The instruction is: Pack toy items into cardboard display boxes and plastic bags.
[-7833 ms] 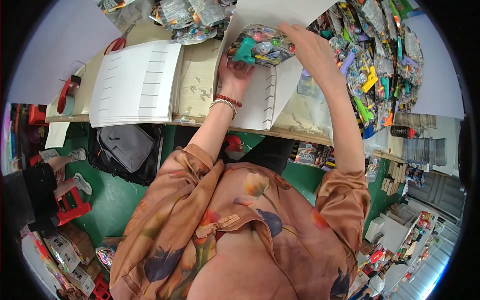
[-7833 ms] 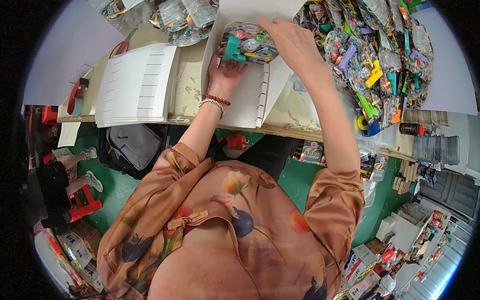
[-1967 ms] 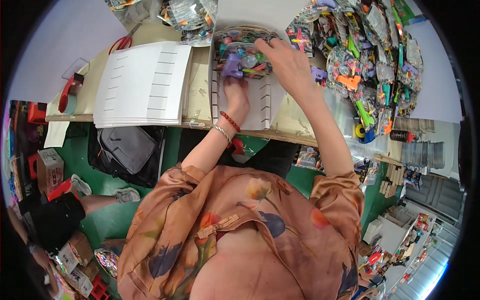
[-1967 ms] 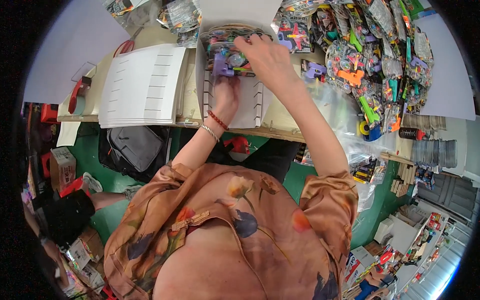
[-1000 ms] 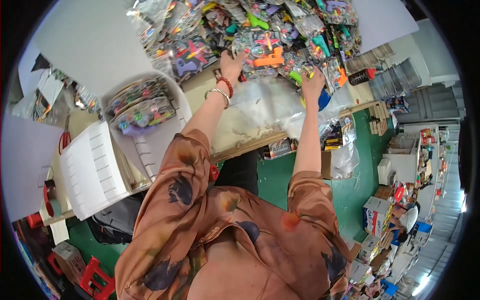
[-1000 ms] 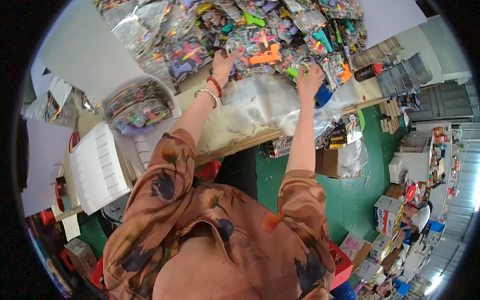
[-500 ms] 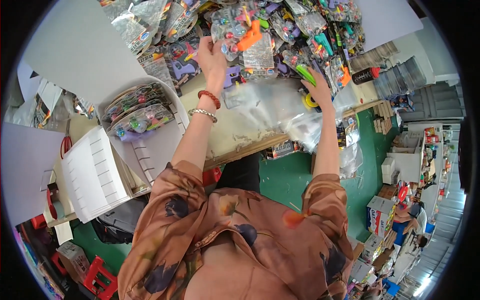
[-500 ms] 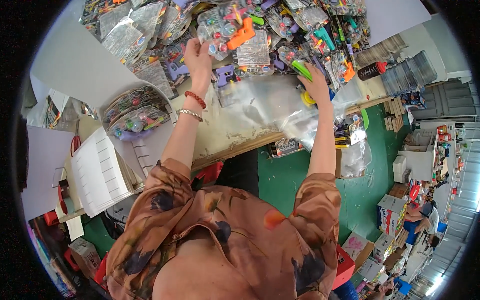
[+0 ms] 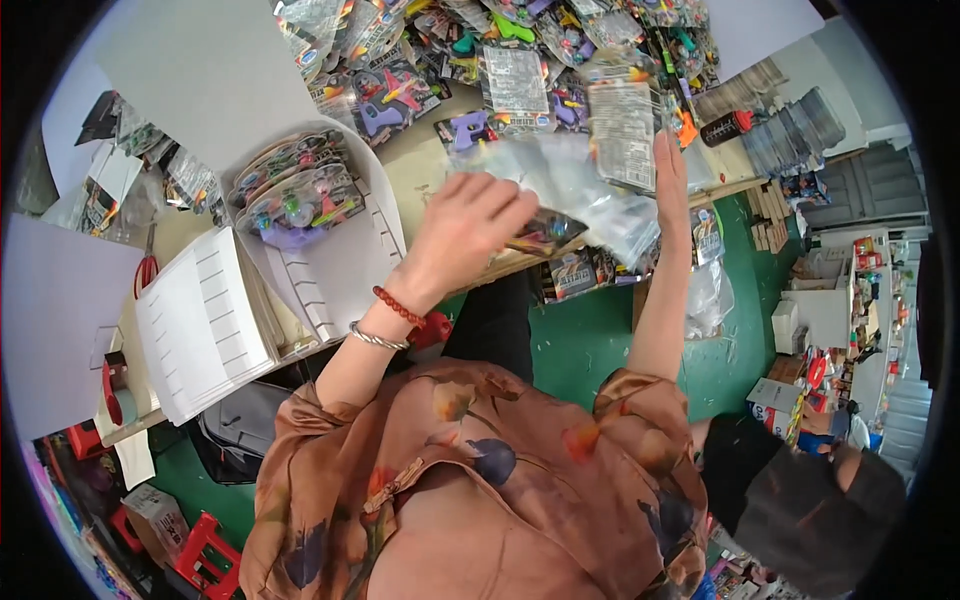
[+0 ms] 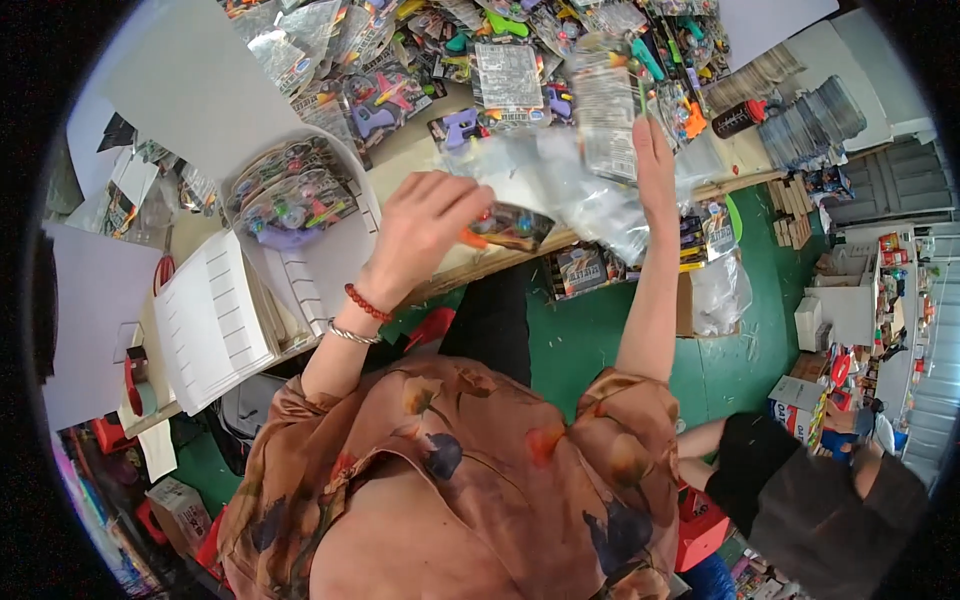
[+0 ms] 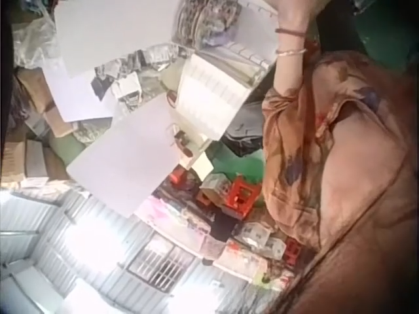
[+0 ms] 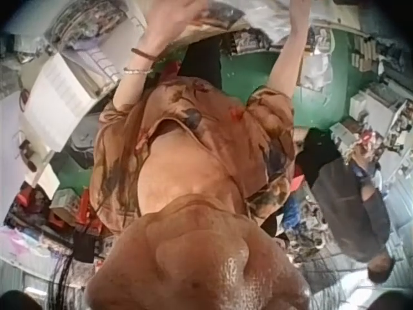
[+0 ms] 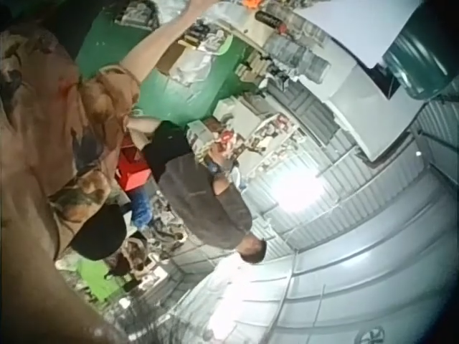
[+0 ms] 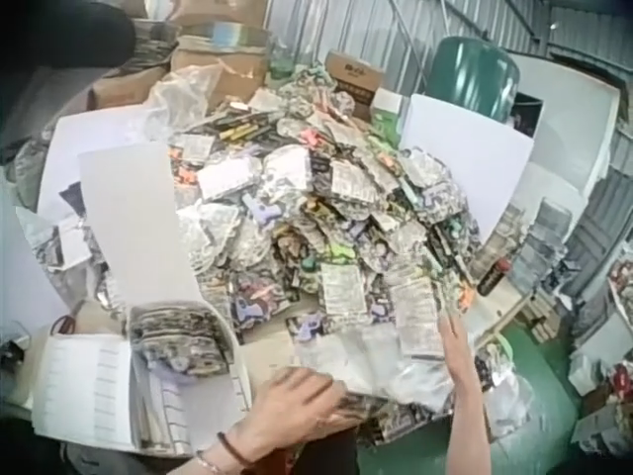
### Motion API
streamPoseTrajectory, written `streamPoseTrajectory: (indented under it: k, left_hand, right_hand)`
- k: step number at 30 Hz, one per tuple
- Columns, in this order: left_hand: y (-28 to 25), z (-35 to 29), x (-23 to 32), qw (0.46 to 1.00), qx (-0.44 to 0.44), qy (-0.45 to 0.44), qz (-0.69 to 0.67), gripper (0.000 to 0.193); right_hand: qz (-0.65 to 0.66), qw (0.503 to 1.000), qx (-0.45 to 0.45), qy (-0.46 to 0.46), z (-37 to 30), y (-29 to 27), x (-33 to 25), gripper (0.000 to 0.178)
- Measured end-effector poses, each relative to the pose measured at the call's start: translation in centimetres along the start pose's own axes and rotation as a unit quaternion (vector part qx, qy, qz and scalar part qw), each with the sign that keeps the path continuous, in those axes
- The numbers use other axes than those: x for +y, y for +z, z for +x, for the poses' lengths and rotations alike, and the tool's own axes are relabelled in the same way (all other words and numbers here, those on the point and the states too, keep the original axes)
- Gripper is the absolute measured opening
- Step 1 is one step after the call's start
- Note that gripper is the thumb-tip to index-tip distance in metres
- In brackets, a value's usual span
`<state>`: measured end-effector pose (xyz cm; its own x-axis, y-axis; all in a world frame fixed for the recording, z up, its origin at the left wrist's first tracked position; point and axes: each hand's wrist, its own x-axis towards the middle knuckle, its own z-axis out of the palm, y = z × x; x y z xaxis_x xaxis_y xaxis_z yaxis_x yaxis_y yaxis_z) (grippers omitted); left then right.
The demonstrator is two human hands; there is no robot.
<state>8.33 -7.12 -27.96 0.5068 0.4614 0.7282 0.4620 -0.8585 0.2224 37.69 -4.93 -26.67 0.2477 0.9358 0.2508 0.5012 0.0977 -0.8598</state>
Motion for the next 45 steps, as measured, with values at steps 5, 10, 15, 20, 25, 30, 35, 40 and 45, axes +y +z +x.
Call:
streamPoseTrajectory:
  k: [5,10,15,20,25,30,35,40,45]
  left_hand:
    - [-2.0,0.7,3.2,0.992,-0.099,0.081,-0.008,0.016]
    - [-3.6,2.2,1.2,0.951,0.219,-0.126,-0.175,0.016]
    - [-2.2,0.1,0.4,0.851,0.185,-0.274,-0.408,0.013]
    - [-1.8,-1.3,0.1,0.896,0.134,-0.247,-0.344,0.014]
    - [-1.7,-0.3,0.0,0.977,0.002,-0.033,-0.210,0.040]
    - [-1.1,2.5,2.9,0.986,-0.123,0.074,-0.081,0.059]
    - [-0.5,3.0,1.6,0.980,0.013,-0.039,-0.193,0.056]
    - [0.2,-1.2,-1.5,0.981,-0.002,-0.189,-0.035,0.093]
    - [4.5,-6.1,-1.8,0.918,-0.152,-0.292,-0.223,0.101]
  right_hand:
    - [0.009,0.968,-0.252,-0.017,-4.4,0.0,-2.9,0.049]
    - [0.371,0.892,-0.244,0.086,-9.1,2.2,2.3,0.049]
    - [0.528,0.818,-0.205,0.097,-12.2,5.1,3.3,0.061]
    - [0.394,0.878,-0.067,0.264,-12.9,4.5,4.5,0.058]
    - [0.284,0.938,-0.188,-0.067,-9.7,1.8,-2.1,0.076]
    - [-0.100,0.973,-0.160,-0.136,-10.7,4.4,-5.5,0.047]
    - [0.173,0.983,-0.057,-0.029,-11.3,7.0,-0.7,0.034]
    - [0.411,0.909,0.056,0.052,-12.5,8.8,7.4,0.042]
    - [0.386,0.918,0.025,0.092,-14.8,9.0,11.8,0.039]
